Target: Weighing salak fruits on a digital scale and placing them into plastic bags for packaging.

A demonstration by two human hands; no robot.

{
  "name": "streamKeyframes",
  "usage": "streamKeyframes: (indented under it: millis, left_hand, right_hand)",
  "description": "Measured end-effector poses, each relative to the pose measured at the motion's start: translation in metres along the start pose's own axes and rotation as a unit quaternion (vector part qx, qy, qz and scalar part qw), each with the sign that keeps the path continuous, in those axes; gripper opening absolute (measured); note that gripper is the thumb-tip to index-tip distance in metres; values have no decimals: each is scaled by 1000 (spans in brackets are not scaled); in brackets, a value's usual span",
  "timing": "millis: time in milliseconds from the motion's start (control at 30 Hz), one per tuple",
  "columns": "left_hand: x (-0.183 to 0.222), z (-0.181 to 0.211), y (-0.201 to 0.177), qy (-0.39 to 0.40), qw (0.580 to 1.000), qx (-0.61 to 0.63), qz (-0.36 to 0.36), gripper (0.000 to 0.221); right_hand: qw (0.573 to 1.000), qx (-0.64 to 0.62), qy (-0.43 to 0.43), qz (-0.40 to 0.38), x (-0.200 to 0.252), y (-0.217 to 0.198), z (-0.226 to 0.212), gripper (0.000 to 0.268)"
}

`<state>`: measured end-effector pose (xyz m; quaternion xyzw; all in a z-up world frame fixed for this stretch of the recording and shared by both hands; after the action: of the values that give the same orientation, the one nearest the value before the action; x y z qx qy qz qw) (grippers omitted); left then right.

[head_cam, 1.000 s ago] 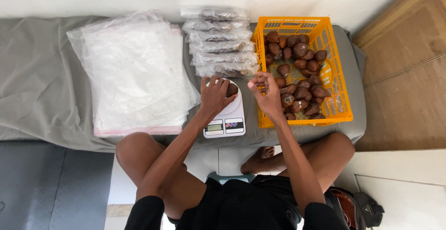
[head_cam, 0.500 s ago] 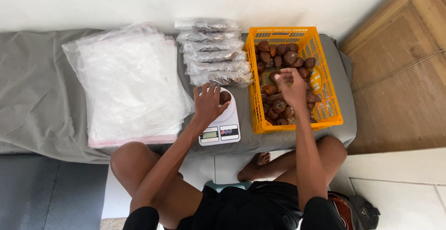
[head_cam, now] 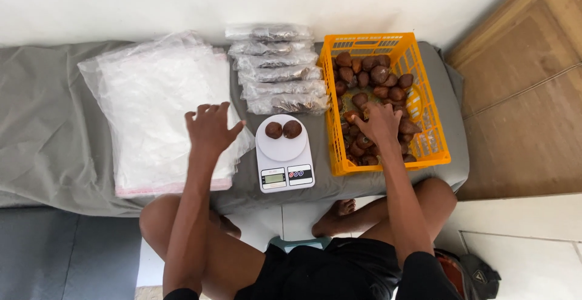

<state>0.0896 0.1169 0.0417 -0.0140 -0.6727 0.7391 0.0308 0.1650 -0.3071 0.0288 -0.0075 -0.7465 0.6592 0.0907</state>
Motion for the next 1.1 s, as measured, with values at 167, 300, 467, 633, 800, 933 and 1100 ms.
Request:
streamKeyframes:
  millis: [167, 300, 467, 633, 800, 933, 1100]
  left_hand:
    - [11, -21, 30, -11, 990, 17, -140, 73]
    - [15, -17, 27, -13, 986, 46, -158, 71]
    - [18, -13, 30, -16, 984, 61, -165, 71]
    - [17, -6, 28, -12, 982, 69, -176, 70]
    - [15, -2, 30, -3, 983, 78, -168, 69]
    - [15, -3, 31, 1, 983, 77, -169, 68]
    - [10, -2, 28, 17, 987, 74, -142, 64]
  right_hand:
    - [1000, 21, -13, -15, -5, 15, -2, 49]
    - [999, 4, -15, -37, -17, 35, 5, 50]
    - [996, 33, 27, -72, -36, 52, 18, 49]
    - [996, -10, 37, -80, -34, 49, 18, 47]
    - [996, -50, 35, -67, -29, 41, 15, 52]
    - [995, -82, 32, -42, -9, 11, 3, 47]
    - [955, -290, 56, -8, -25, 20, 31, 49]
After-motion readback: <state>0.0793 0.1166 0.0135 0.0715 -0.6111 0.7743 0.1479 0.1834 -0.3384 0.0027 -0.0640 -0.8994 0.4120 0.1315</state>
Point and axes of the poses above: each hand's wrist, its own x-axis away from the middle knuckle, its own y-axis out of the palm, z = x × y, the point moved 10 cm from there along -x, towards the middle knuckle, and after that the axes turned 11 degrees about y, right-handed, at the moved point
